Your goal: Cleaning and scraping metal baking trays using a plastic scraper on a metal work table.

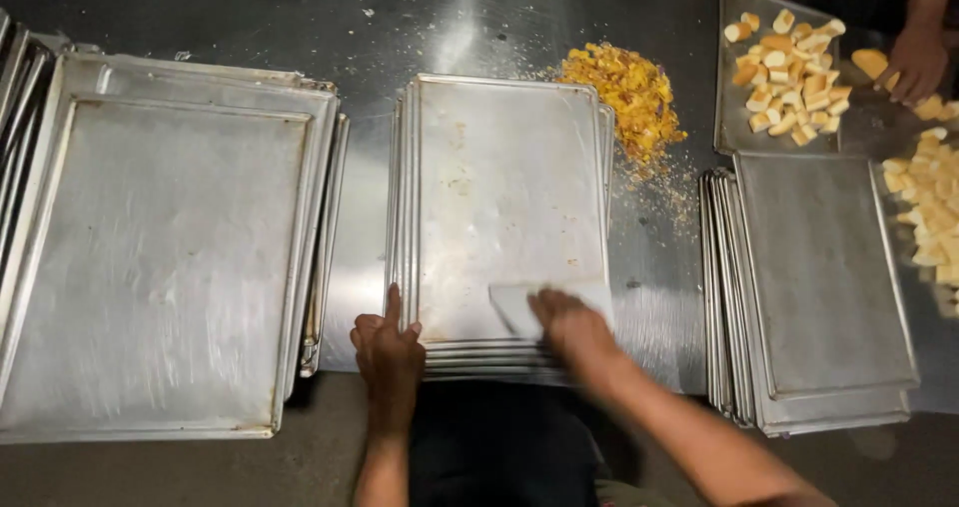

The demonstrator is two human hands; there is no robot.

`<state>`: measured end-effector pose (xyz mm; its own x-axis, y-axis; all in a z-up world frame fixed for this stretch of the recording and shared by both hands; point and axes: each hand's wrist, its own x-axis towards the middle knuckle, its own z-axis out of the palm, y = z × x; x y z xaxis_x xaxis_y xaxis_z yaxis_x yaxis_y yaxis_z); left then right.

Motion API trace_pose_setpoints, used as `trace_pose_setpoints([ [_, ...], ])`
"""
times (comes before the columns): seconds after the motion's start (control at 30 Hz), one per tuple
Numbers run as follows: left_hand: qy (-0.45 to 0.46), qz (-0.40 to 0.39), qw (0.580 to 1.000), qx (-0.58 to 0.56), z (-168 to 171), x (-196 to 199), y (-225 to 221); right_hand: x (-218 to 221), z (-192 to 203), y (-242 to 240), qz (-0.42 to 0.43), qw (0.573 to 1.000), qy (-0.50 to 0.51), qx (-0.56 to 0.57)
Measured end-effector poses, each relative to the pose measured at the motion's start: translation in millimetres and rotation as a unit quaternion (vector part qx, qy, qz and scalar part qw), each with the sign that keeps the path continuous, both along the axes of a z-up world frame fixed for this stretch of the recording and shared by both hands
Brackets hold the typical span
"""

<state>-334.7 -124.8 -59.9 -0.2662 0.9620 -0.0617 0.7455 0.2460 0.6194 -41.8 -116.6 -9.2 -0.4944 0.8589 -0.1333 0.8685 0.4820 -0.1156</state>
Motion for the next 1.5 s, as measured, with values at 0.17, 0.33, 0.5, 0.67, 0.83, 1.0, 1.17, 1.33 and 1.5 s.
trace_pose_setpoints([
  [0.17, 0.027, -0.054, 0.998, -0.033, 7, -7, 1, 27, 6, 228, -0.107, 0.989, -0.094, -0.029],
  [0.33, -0.021, -0.057, 0.998, -0.029, 11, -10, 11, 54, -20, 371, -0.176, 0.983, -0.057, -0.014],
  [0.5, -0.067, -0.106, 0.992, -0.003, -20, -21, 1, 46, -15, 208, -0.079, 0.992, -0.097, -0.002],
  [0.67, -0.141, -0.124, 0.968, -0.164, 15, -33, 15, -21, -3, -47, -0.081, 0.993, -0.04, -0.073],
  [0.83, -0.13, -0.131, 0.972, -0.146, 3, -30, 17, -42, 4, 37, -0.047, 0.996, -0.022, -0.072],
  [1.0, -0.127, -0.116, 0.977, -0.123, -10, -27, 20, -26, -23, 283, -0.052, 0.986, -0.144, -0.07],
  [1.17, -0.181, -0.115, 0.954, -0.208, 24, -39, 25, -24, -26, 355, -0.083, 0.991, -0.103, 0.029],
  [1.33, -0.271, -0.123, 0.949, -0.104, -8, -46, 19, -2, -27, 128, -0.047, 0.997, -0.055, -0.013],
  [1.5, -0.306, -0.121, 0.93, -0.163, -1, -54, 22, -102, 9, -42, -0.095, 0.989, 0.014, -0.11],
])
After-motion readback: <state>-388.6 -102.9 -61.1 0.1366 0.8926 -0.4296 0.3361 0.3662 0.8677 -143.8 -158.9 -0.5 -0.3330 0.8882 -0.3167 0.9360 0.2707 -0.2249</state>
